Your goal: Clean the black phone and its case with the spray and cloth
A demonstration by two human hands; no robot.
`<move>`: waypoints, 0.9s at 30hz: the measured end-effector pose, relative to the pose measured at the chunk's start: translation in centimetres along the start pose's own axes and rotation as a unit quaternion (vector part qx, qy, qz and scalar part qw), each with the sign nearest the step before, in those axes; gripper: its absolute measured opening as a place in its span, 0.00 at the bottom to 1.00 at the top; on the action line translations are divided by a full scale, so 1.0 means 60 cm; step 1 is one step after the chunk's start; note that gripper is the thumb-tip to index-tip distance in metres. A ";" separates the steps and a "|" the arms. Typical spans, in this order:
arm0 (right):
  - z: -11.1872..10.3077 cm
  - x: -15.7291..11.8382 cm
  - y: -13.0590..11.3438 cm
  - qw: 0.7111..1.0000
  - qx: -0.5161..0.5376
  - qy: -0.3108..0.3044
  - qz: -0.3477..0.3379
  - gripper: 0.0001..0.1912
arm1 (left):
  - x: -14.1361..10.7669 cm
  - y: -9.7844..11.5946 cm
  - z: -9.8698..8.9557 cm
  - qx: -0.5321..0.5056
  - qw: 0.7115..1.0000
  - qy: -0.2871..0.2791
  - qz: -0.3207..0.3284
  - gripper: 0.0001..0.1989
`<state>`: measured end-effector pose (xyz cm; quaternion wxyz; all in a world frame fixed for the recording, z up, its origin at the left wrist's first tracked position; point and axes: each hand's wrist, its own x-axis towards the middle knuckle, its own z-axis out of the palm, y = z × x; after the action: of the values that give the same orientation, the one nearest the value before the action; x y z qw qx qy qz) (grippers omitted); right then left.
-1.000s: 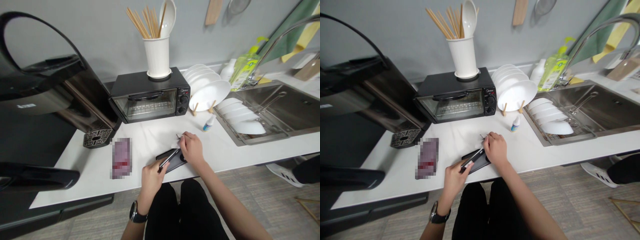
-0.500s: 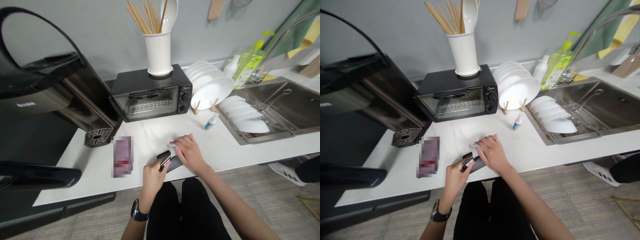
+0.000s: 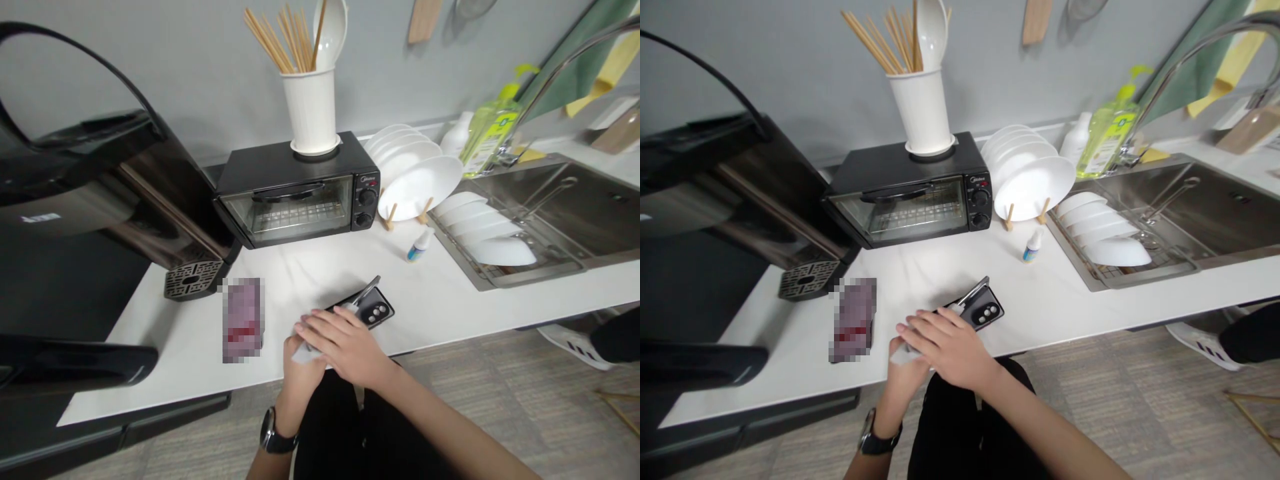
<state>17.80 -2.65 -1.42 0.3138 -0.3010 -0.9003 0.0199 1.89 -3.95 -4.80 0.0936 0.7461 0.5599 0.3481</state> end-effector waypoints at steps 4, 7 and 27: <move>-0.033 -0.014 0.076 0.993 -0.032 0.044 0.105 0.20 | 0.007 0.012 -0.010 -0.034 0.999 -0.019 -0.001 0.08; -0.059 0.000 0.129 0.976 -0.055 0.057 0.201 0.20 | 0.012 0.020 -0.016 -0.071 0.997 -0.025 0.003 0.10; -0.055 0.009 0.123 0.966 -0.093 0.065 0.234 0.19 | 0.015 0.018 -0.013 -0.070 0.997 -0.033 0.008 0.11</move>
<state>23.27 3.17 -0.14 0.3286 -0.5321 -0.7802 -0.0103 2.34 -3.74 -3.25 0.1610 0.7532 0.5245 0.3628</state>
